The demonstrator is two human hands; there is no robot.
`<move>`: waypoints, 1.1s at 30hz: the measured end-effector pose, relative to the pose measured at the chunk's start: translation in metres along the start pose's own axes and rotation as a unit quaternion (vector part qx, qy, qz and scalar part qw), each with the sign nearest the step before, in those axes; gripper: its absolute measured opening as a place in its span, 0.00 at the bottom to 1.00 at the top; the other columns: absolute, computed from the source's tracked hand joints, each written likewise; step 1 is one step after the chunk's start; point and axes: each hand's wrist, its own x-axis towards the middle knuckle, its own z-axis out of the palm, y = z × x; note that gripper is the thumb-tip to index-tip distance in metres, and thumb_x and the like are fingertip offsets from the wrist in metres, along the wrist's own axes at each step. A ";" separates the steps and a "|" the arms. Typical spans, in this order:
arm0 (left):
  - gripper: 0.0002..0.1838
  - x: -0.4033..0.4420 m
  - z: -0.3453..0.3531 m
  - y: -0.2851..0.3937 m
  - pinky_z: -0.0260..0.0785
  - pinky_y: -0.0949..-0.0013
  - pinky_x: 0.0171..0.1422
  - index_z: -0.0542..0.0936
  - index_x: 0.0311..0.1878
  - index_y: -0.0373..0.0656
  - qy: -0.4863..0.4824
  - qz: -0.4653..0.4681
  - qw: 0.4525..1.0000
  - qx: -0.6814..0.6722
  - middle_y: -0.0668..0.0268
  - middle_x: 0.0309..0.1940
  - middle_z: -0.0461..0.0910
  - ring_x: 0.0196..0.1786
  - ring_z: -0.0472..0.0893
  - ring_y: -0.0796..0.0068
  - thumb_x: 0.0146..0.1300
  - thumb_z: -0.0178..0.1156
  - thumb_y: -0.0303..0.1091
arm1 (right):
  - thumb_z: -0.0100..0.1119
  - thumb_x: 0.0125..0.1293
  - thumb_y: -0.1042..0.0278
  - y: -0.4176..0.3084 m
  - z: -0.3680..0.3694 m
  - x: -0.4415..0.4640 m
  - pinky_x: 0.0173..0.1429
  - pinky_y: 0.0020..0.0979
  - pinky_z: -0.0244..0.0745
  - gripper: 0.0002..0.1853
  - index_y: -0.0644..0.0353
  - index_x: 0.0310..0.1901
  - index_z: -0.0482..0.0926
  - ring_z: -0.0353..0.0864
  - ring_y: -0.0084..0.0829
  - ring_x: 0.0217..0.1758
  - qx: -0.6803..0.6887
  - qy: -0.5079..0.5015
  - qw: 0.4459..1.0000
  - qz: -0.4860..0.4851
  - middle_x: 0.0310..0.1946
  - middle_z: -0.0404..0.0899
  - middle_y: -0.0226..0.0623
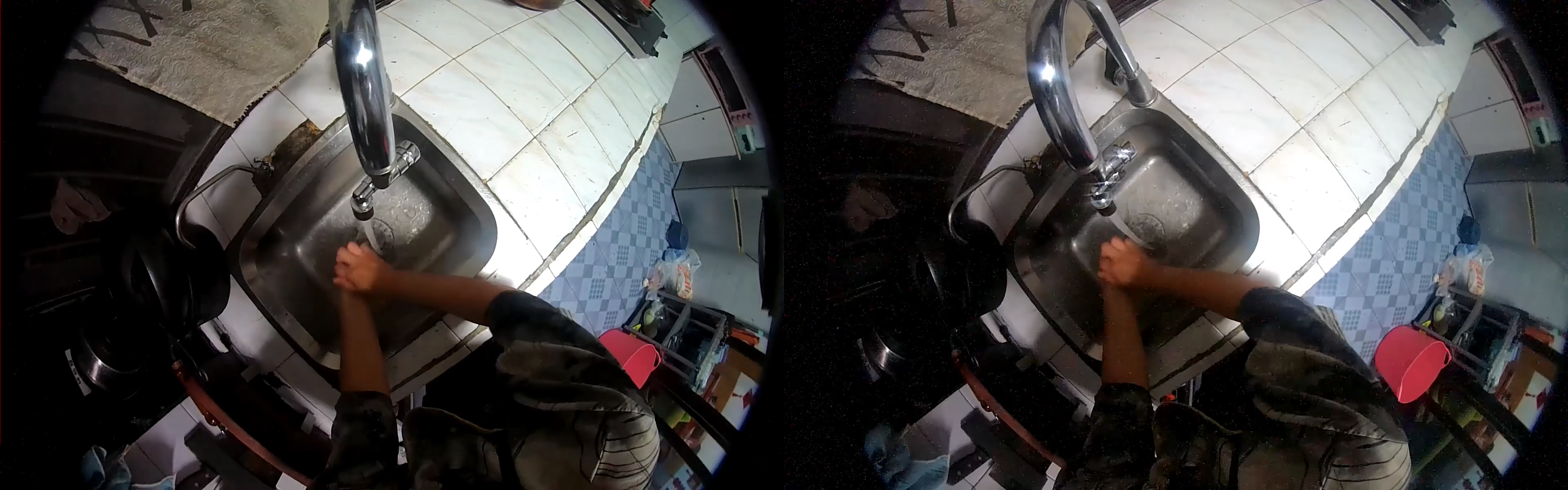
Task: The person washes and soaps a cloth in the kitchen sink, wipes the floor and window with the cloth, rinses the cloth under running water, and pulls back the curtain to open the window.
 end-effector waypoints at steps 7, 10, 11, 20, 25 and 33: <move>0.25 0.098 -0.121 -0.004 0.66 0.64 0.52 0.67 0.54 0.34 0.083 0.064 0.986 0.127 0.54 0.50 0.70 0.50 0.72 0.65 0.59 0.49 0.45 | 0.54 0.51 0.50 0.091 0.027 0.015 0.43 0.40 0.66 0.17 0.56 0.35 0.73 0.69 0.42 0.39 -0.245 -0.074 0.947 0.195 0.35 0.70 0.39; 0.28 0.041 -0.107 0.030 0.66 0.63 0.47 0.64 0.56 0.35 0.271 0.128 0.896 0.329 0.57 0.48 0.69 0.45 0.73 0.62 0.61 0.45 0.50 | 0.47 0.57 0.62 0.078 -0.020 0.030 0.51 0.45 0.64 0.15 0.51 0.47 0.69 0.64 0.40 0.54 -0.195 -0.186 0.848 0.456 0.49 0.66 0.38; 0.28 0.022 -0.096 0.034 0.66 0.63 0.47 0.64 0.56 0.35 0.276 0.126 0.896 0.326 0.57 0.48 0.69 0.45 0.73 0.62 0.61 0.45 0.50 | 0.46 0.57 0.62 0.085 -0.018 0.024 0.52 0.45 0.64 0.16 0.51 0.48 0.68 0.62 0.40 0.55 -0.115 -0.129 0.857 0.486 0.51 0.64 0.37; 0.18 -0.033 -0.052 0.038 0.65 0.63 0.44 0.72 0.38 0.28 0.427 0.301 0.768 0.370 0.50 0.36 0.75 0.38 0.75 0.60 0.54 0.54 0.37 | 0.51 0.53 0.62 0.097 -0.008 0.041 0.50 0.39 0.68 0.20 0.64 0.47 0.69 0.75 0.43 0.46 -0.071 -0.196 0.870 0.447 0.37 0.76 0.46; 0.19 -0.007 -0.074 0.022 0.65 0.63 0.45 0.71 0.40 0.28 0.453 0.285 0.770 0.347 0.52 0.34 0.75 0.38 0.75 0.61 0.53 0.56 0.36 | 0.54 0.50 0.64 0.061 0.034 -0.002 0.37 0.40 0.72 0.11 0.60 0.34 0.76 0.77 0.39 0.37 -0.330 -0.328 0.884 0.031 0.28 0.77 0.41; 0.22 -0.031 -0.058 0.031 0.64 0.61 0.51 0.69 0.45 0.27 0.444 0.251 0.770 0.384 0.45 0.43 0.72 0.45 0.74 0.54 0.53 0.57 0.36 | 0.51 0.52 0.62 0.018 -0.016 -0.015 0.36 0.38 0.72 0.09 0.55 0.28 0.78 0.78 0.37 0.33 -0.280 -0.486 0.810 -0.170 0.27 0.77 0.39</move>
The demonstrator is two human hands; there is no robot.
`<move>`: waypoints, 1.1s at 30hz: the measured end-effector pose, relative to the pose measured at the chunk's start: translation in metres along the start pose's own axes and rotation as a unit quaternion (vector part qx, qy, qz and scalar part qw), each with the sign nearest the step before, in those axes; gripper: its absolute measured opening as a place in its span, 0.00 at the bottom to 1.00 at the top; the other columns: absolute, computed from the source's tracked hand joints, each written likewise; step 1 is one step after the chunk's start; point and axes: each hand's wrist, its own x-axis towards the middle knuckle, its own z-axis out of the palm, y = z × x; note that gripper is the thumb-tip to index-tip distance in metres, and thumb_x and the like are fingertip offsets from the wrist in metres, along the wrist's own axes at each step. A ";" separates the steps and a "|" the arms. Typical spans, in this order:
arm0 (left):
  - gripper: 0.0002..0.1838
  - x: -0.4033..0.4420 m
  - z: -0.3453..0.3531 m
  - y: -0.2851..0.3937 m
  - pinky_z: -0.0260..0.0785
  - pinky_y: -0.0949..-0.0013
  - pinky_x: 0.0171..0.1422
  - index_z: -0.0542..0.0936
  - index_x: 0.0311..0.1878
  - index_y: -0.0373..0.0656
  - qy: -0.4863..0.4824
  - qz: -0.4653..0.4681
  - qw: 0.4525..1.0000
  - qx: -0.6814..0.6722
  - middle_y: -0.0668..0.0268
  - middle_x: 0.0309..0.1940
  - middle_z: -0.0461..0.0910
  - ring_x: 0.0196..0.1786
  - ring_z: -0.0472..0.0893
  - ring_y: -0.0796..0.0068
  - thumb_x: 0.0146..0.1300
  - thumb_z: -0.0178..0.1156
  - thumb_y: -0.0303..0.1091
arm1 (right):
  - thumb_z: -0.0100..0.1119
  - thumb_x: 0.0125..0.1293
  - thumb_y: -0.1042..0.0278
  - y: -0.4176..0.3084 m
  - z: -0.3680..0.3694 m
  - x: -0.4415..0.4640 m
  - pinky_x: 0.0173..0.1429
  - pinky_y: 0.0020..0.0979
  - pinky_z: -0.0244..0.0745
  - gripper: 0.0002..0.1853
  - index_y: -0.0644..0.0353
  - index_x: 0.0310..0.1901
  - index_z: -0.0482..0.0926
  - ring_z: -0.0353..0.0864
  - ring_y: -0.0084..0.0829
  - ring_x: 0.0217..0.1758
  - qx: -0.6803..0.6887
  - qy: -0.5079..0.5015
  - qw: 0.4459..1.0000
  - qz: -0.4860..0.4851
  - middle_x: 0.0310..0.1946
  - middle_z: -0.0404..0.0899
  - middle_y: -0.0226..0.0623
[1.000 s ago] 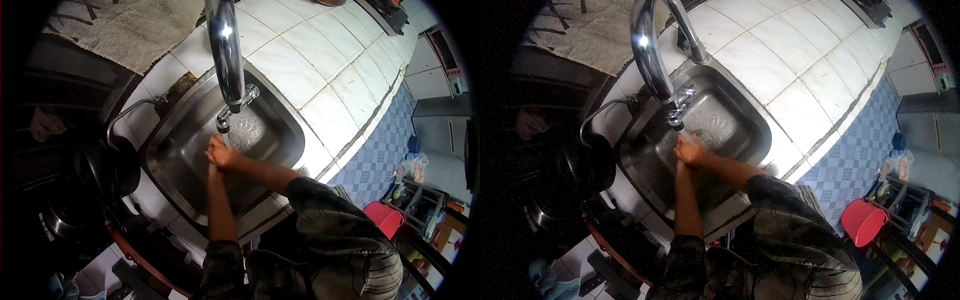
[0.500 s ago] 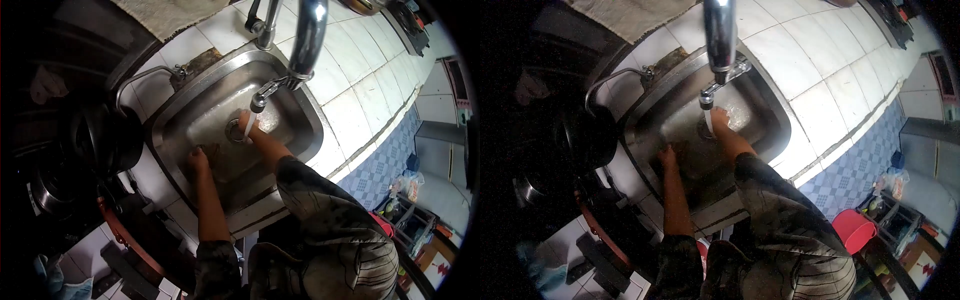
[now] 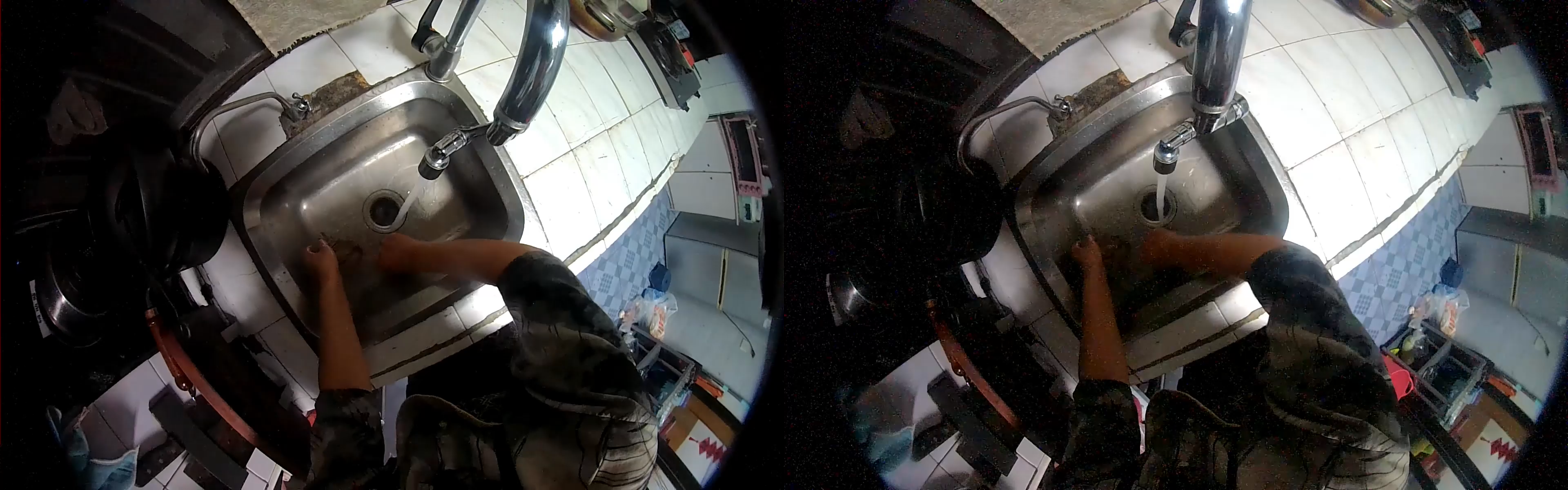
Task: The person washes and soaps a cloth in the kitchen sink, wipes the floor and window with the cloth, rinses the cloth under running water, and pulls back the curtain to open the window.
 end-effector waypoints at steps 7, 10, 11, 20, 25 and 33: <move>0.22 0.004 0.005 -0.006 0.63 0.60 0.53 0.69 0.45 0.26 0.023 0.019 0.998 0.058 0.44 0.45 0.71 0.49 0.72 0.51 0.53 0.57 0.37 | 0.51 0.53 0.67 0.069 -0.003 -0.026 0.38 0.39 0.74 0.11 0.56 0.38 0.77 0.79 0.38 0.38 0.054 -0.028 0.963 0.263 0.36 0.78 0.42; 0.22 -0.003 0.002 0.003 0.63 0.61 0.52 0.70 0.43 0.26 0.012 -0.020 0.999 0.022 0.45 0.43 0.73 0.47 0.73 0.52 0.53 0.57 0.37 | 0.52 0.51 0.67 0.099 -0.031 -0.042 0.42 0.39 0.73 0.13 0.60 0.39 0.77 0.78 0.41 0.41 0.101 0.011 0.921 0.375 0.38 0.77 0.45; 0.22 -0.008 -0.001 0.007 0.63 0.61 0.52 0.70 0.43 0.26 0.012 -0.021 0.999 0.023 0.45 0.43 0.73 0.47 0.73 0.52 0.53 0.57 0.37 | 0.52 0.51 0.67 0.119 -0.015 -0.038 0.42 0.39 0.73 0.13 0.60 0.39 0.77 0.78 0.41 0.41 0.102 0.010 0.921 0.375 0.38 0.77 0.45; 0.18 -0.013 -0.005 0.010 0.65 0.62 0.47 0.71 0.42 0.31 -0.034 -0.038 0.999 0.005 0.48 0.39 0.74 0.44 0.75 0.58 0.54 0.56 0.37 | 0.51 0.55 0.67 0.128 -0.008 -0.024 0.35 0.33 0.75 0.12 0.65 0.38 0.73 0.79 0.36 0.37 0.432 0.363 0.631 0.532 0.32 0.77 0.48; 0.20 0.007 0.014 -0.015 0.65 0.62 0.49 0.70 0.43 0.30 -0.017 -0.027 0.999 -0.006 0.49 0.40 0.74 0.44 0.75 0.56 0.54 0.55 0.37 | 0.53 0.54 0.68 0.137 0.069 0.001 0.28 0.28 0.71 0.16 0.63 0.44 0.67 0.73 0.30 0.25 0.715 0.381 0.504 0.300 0.29 0.73 0.37; 0.29 -0.002 0.014 -0.021 0.63 0.54 0.51 0.64 0.52 0.33 -0.098 -0.008 0.995 -0.006 0.50 0.51 0.66 0.51 0.69 0.56 0.54 0.56 0.46 | 0.50 0.50 0.68 0.075 0.087 0.066 0.43 0.40 0.67 0.11 0.58 0.35 0.76 0.72 0.43 0.40 0.046 0.068 0.948 0.308 0.32 0.74 0.46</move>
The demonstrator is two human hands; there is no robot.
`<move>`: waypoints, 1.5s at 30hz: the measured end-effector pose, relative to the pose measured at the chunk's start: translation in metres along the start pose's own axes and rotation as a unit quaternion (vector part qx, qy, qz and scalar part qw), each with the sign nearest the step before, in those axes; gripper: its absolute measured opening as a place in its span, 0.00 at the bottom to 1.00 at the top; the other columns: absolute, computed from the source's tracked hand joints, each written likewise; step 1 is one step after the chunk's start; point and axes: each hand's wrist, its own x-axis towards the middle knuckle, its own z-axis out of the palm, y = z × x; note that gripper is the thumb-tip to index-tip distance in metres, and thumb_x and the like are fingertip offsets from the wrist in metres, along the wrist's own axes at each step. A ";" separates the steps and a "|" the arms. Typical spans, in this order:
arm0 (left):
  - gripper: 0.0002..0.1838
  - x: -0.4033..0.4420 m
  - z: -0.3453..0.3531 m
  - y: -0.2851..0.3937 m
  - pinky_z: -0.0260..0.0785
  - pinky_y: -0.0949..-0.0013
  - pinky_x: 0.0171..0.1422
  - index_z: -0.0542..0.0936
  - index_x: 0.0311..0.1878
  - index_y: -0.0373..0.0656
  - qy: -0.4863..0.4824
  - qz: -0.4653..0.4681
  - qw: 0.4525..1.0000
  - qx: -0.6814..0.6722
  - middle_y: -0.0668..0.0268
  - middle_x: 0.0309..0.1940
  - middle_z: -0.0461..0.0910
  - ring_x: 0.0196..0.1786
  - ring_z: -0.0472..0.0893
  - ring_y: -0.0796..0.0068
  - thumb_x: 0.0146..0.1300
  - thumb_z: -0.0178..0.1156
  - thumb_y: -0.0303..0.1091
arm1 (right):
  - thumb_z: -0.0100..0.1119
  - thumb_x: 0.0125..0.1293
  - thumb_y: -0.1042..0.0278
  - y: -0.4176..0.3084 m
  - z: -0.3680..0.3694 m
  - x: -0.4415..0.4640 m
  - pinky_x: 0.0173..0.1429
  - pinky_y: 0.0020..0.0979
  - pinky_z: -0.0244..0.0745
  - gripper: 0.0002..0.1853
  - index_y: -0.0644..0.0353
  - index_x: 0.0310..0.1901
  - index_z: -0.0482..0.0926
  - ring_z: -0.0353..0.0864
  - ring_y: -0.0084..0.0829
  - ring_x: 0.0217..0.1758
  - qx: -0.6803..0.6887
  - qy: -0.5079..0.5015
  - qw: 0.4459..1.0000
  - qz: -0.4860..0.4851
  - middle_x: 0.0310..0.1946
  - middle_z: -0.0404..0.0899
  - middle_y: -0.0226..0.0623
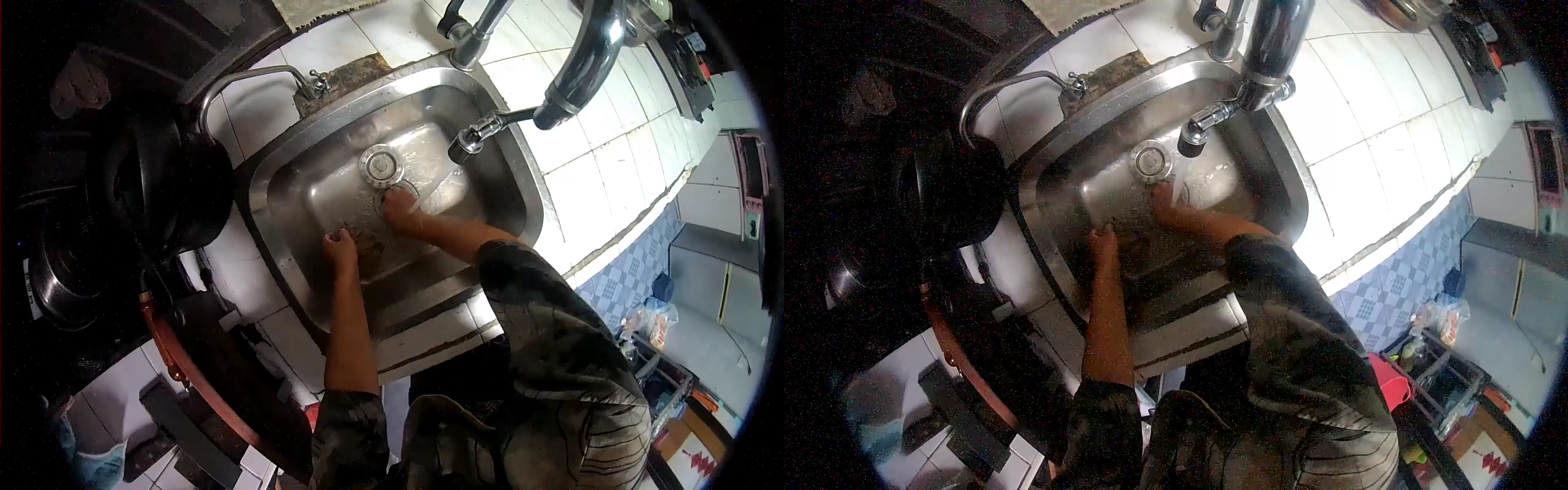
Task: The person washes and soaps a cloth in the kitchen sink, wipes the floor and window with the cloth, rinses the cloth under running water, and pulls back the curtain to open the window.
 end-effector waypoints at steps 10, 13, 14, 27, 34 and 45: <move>0.30 0.005 -0.002 -0.011 0.65 0.55 0.49 0.62 0.55 0.34 -0.040 -0.023 0.998 0.048 0.51 0.49 0.67 0.49 0.71 0.57 0.56 0.55 0.47 | 0.52 0.50 0.66 0.007 0.128 0.038 0.39 0.34 0.65 0.11 0.53 0.36 0.74 0.71 0.33 0.40 0.286 0.098 0.910 0.283 0.31 0.73 0.36; 0.17 -0.021 -0.001 0.012 0.66 0.62 0.45 0.72 0.38 0.31 0.067 0.010 0.997 0.044 0.48 0.35 0.76 0.41 0.76 0.53 0.54 0.54 0.38 | 0.51 0.50 0.64 -0.018 -0.026 -0.032 0.42 0.36 0.63 0.09 0.52 0.31 0.79 0.70 0.31 0.42 -0.077 -0.065 0.994 0.034 0.32 0.74 0.35; 0.17 -0.023 -0.004 0.017 0.66 0.62 0.45 0.72 0.38 0.31 0.069 0.010 0.997 0.042 0.48 0.35 0.76 0.41 0.76 0.53 0.54 0.54 0.38 | 0.50 0.50 0.64 -0.013 0.022 -0.018 0.43 0.36 0.62 0.09 0.52 0.29 0.80 0.70 0.30 0.43 -0.070 0.015 0.995 0.072 0.34 0.74 0.36; 0.14 -0.003 0.009 -0.009 0.66 0.58 0.46 0.72 0.38 0.36 0.053 0.022 0.996 0.067 0.51 0.37 0.75 0.42 0.75 0.53 0.55 0.53 0.38 | 0.49 0.53 0.65 -0.002 -0.027 -0.005 0.38 0.37 0.72 0.11 0.57 0.29 0.81 0.78 0.37 0.38 0.027 -0.014 0.998 0.058 0.30 0.78 0.40; 0.13 -0.011 0.007 0.005 0.66 0.56 0.46 0.74 0.36 0.39 0.045 0.027 0.992 0.115 0.52 0.36 0.76 0.43 0.75 0.54 0.55 0.52 0.40 | 0.49 0.54 0.66 -0.001 -0.003 0.010 0.42 0.35 0.72 0.10 0.55 0.32 0.81 0.78 0.33 0.40 -0.072 -0.097 0.993 -0.008 0.34 0.79 0.37; 0.15 -0.026 0.009 0.015 0.64 0.57 0.50 0.73 0.41 0.41 0.012 -0.032 0.986 0.166 0.55 0.41 0.74 0.48 0.72 0.55 0.56 0.50 0.41 | 0.50 0.53 0.67 0.000 0.002 0.017 0.42 0.35 0.72 0.10 0.57 0.32 0.80 0.78 0.33 0.40 -0.044 -0.086 0.994 0.048 0.35 0.79 0.37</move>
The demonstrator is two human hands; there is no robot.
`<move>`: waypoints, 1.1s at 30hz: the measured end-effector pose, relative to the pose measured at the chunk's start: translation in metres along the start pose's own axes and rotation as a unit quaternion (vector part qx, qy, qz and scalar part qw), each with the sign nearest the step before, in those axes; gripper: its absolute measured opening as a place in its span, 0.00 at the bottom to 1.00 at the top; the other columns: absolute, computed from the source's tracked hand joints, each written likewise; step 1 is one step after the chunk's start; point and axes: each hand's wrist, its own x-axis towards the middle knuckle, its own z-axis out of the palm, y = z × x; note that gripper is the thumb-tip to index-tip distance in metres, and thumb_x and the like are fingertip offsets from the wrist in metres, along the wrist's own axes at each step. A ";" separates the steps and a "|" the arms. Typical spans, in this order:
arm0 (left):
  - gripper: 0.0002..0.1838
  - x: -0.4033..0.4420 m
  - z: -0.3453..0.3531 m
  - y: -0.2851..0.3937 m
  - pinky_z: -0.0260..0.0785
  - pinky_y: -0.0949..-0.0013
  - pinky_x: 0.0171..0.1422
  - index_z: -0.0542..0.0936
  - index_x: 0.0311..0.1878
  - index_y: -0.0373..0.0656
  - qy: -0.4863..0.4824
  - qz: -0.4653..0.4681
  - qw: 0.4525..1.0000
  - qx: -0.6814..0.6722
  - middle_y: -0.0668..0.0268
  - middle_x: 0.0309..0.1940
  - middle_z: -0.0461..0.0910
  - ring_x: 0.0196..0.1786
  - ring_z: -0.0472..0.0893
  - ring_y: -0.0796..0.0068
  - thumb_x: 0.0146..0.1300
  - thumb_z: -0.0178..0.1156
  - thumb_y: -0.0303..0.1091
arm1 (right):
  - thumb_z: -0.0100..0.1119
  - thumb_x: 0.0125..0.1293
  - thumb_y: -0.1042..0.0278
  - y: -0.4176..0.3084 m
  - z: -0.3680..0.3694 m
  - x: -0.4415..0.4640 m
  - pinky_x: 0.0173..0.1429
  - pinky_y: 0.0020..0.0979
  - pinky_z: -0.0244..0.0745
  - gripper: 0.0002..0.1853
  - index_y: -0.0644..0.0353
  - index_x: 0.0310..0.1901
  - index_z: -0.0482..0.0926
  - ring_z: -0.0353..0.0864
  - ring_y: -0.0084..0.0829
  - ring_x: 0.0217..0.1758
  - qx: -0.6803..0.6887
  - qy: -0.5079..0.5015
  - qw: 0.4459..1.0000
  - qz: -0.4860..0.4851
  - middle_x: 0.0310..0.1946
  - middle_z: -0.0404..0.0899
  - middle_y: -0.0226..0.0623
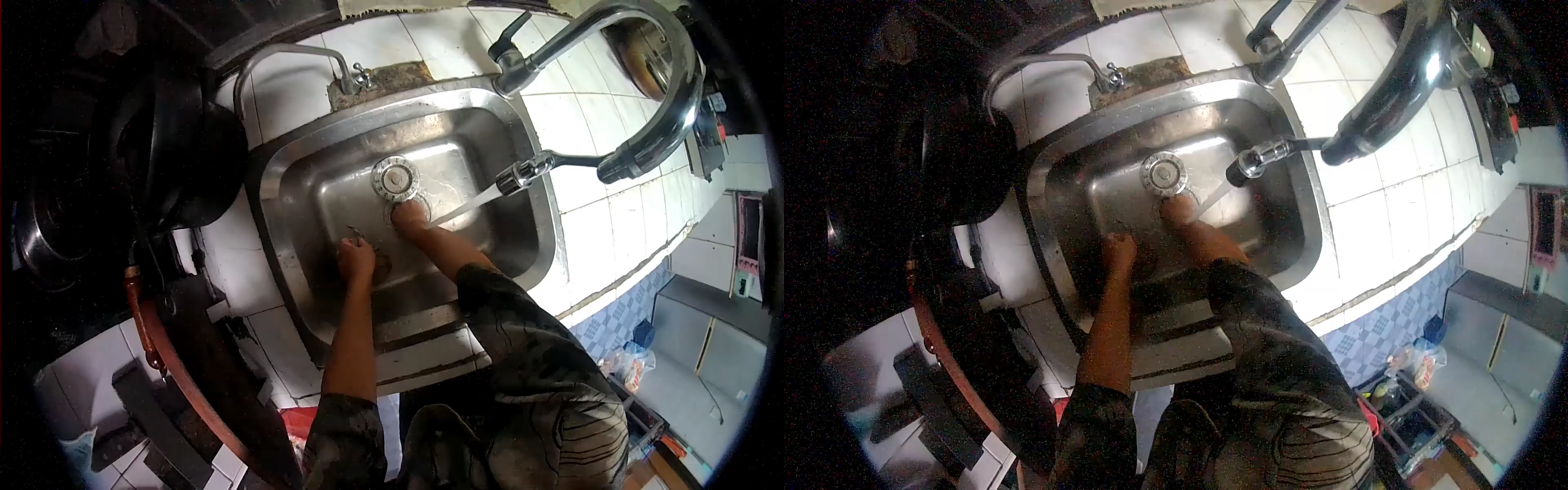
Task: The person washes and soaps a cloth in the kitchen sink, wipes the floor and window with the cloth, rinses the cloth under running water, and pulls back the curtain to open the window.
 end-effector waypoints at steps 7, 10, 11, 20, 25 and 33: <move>0.18 -0.002 -0.013 0.001 0.66 0.56 0.48 0.73 0.42 0.39 -0.025 -0.004 0.999 0.024 0.51 0.42 0.74 0.46 0.74 0.53 0.55 0.49 0.42 | 0.51 0.50 0.68 0.012 0.011 0.006 0.41 0.36 0.72 0.09 0.58 0.29 0.81 0.78 0.36 0.39 -0.067 0.002 0.991 -0.112 0.32 0.79 0.39; 0.18 0.004 -0.004 -0.008 0.67 0.56 0.48 0.73 0.43 0.39 0.006 -0.002 0.999 0.044 0.52 0.42 0.74 0.46 0.74 0.53 0.56 0.50 0.43 | 0.52 0.50 0.69 0.013 0.013 0.003 0.41 0.35 0.72 0.08 0.57 0.29 0.81 0.78 0.36 0.39 -0.045 0.041 0.991 -0.118 0.32 0.79 0.39; 0.18 0.009 0.000 -0.013 0.67 0.56 0.48 0.73 0.43 0.39 0.004 -0.006 0.999 0.043 0.52 0.42 0.74 0.46 0.74 0.53 0.56 0.50 0.43 | 0.52 0.50 0.69 0.009 -0.003 -0.005 0.42 0.35 0.72 0.08 0.57 0.28 0.81 0.78 0.36 0.39 -0.039 0.078 0.989 -0.120 0.32 0.79 0.39; 0.18 0.007 0.013 -0.023 0.65 0.54 0.50 0.74 0.43 0.40 -0.032 -0.012 0.999 0.013 0.54 0.44 0.74 0.48 0.73 0.53 0.56 0.49 0.43 | 0.47 0.53 0.66 0.003 -0.053 -0.042 0.45 0.41 0.71 0.12 0.60 0.33 0.80 0.77 0.41 0.44 0.090 -0.070 0.993 -0.005 0.36 0.78 0.44; 0.18 0.001 -0.003 -0.013 0.65 0.55 0.51 0.73 0.45 0.38 -0.089 -0.054 0.993 0.059 0.54 0.45 0.73 0.50 0.71 0.53 0.56 0.47 0.41 | 0.42 0.54 0.64 0.010 -0.023 -0.014 0.45 0.42 0.70 0.16 0.62 0.33 0.79 0.76 0.42 0.45 0.112 -0.153 0.981 -0.047 0.37 0.77 0.48; 0.19 0.032 0.015 -0.039 0.65 0.55 0.51 0.72 0.47 0.38 -0.094 -0.044 0.994 0.032 0.53 0.48 0.71 0.51 0.71 0.54 0.57 0.45 0.40 | 0.53 0.42 0.74 0.012 0.005 0.021 0.32 0.36 0.72 0.06 0.62 0.22 0.79 0.79 0.39 0.30 0.096 -0.299 0.949 -0.026 0.26 0.79 0.43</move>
